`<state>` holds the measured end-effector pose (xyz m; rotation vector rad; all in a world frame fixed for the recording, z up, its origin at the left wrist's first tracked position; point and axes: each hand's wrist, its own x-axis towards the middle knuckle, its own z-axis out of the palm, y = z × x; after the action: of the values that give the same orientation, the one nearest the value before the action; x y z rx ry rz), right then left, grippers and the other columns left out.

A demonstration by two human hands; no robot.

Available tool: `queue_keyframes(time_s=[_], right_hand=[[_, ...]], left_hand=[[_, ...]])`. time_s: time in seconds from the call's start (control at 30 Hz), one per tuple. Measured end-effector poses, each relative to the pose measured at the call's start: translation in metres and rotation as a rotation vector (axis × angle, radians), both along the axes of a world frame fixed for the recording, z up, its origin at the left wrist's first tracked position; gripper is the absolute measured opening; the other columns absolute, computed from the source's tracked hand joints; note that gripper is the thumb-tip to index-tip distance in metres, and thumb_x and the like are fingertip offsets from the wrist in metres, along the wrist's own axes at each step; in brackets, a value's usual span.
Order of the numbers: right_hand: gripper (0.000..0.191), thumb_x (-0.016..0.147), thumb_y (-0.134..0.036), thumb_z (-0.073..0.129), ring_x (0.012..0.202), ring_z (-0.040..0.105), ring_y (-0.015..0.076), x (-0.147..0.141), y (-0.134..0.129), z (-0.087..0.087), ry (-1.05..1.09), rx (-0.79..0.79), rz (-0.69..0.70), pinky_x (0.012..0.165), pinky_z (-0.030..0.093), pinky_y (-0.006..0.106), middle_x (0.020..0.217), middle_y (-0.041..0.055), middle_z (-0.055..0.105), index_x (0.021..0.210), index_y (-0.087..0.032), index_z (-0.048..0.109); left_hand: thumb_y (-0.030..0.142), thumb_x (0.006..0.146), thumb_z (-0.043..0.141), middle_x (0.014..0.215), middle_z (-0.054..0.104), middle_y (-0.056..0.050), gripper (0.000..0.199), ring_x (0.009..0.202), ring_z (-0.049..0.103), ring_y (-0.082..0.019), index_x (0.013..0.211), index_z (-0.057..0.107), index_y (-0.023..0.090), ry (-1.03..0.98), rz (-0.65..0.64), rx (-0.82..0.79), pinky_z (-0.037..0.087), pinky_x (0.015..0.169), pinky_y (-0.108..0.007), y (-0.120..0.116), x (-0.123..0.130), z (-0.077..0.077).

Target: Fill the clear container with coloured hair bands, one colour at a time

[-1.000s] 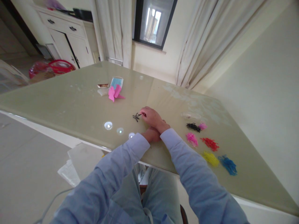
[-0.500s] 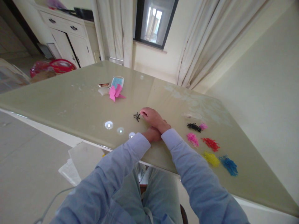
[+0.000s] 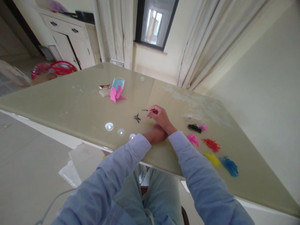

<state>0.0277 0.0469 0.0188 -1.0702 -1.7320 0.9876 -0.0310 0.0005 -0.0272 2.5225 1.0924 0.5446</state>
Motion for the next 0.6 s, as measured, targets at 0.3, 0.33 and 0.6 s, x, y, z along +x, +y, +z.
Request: queue_keyframes(time_s=[0.3, 0.33, 0.6], right_hand=[[0.023, 0.069, -0.031, 0.081, 0.059, 0.066, 0.0089, 0.043, -0.047, 0.012, 0.594, -0.246, -0.271, 0.052, 0.051, 0.019, 0.08, -0.0007, 0.074, 0.081, -0.02, 0.065], [0.024, 0.068, -0.031, 0.082, 0.059, 0.066, 0.0089, 0.048, -0.056, 0.013, 0.667, -0.275, -0.265, 0.052, 0.052, 0.019, 0.082, -0.0004, 0.075, 0.081, -0.02, 0.065], [0.012, 0.078, -0.026, 0.079, 0.06, 0.068, 0.0099, 0.072, -0.127, 0.028, 0.65, 0.012, -0.484, 0.06, 0.058, 0.023, 0.082, 0.0016, 0.077, 0.084, -0.021, 0.069]], left_hand=[[0.013, 0.088, 0.051, 0.105, 0.076, -0.013, 0.025, 0.097, 0.068, -0.023, 0.095, 0.076, 0.013, -0.003, -0.051, 0.017, 0.053, 0.086, -0.032, 0.005, -0.003, 0.015], [0.014, 0.089, 0.051, 0.103, 0.076, -0.012, 0.025, 0.094, 0.069, -0.023, 0.095, 0.075, 0.014, -0.008, -0.044, 0.017, 0.053, 0.083, -0.031, 0.005, -0.003, 0.014], [0.017, 0.095, 0.052, 0.095, 0.075, -0.006, 0.025, 0.088, 0.068, -0.017, 0.097, 0.077, 0.016, -0.085, -0.04, -0.03, 0.05, 0.083, -0.027, 0.006, -0.007, 0.014]])
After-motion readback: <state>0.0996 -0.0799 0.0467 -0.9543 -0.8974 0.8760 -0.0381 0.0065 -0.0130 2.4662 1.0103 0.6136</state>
